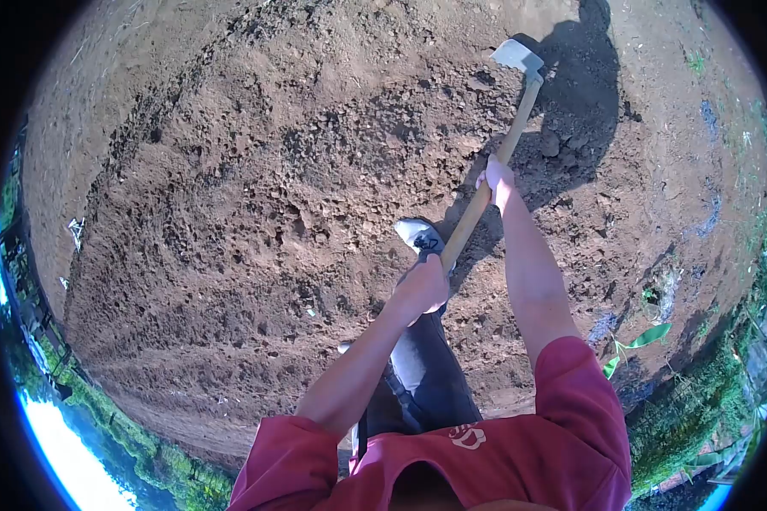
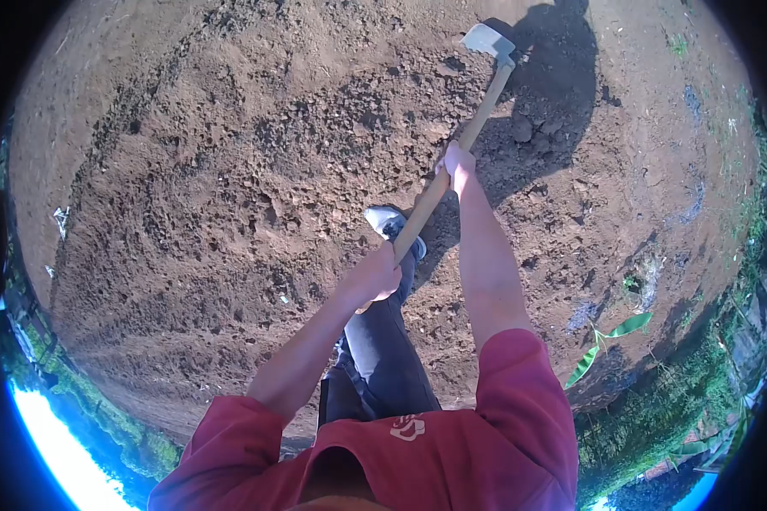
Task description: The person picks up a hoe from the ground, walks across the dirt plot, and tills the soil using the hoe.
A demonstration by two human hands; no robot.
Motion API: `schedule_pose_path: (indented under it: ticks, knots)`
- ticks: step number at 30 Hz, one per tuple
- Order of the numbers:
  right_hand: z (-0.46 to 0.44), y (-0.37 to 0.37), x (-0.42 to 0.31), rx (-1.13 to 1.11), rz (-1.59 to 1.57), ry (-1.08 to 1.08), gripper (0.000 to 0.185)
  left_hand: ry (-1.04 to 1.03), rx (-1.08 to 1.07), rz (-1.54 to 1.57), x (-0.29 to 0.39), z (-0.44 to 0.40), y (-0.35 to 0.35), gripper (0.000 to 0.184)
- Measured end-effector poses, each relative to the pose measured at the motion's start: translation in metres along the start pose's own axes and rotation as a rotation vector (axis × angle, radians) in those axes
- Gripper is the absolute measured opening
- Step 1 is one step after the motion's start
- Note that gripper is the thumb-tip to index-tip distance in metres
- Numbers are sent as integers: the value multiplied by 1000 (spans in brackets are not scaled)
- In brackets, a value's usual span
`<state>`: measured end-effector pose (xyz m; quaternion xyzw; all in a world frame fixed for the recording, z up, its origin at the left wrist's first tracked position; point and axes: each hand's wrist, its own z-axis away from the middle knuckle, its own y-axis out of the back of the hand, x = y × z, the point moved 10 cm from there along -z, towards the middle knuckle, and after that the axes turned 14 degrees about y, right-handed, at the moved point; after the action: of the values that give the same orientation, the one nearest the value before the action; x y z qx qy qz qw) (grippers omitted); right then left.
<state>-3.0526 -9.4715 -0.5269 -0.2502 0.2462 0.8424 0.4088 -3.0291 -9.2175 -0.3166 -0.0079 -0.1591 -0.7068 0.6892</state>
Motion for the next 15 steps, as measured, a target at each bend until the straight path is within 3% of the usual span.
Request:
schedule_pose_path:
  ticks: [3,4,7,15]
  knots:
    - [19,-16,14,-34,-3,-18,34,-51,22,61,-21,9,-24,35]
    - [23,-23,21,-40,-32,-10,33,30,-78,155,-34,8,-27,34]
    - [25,-45,24,-64,-5,36,34,-67,64,88,-43,20,-5,35]
    - [84,-46,27,-164,225,12,38,33,-78,202,-51,66,-45,36]
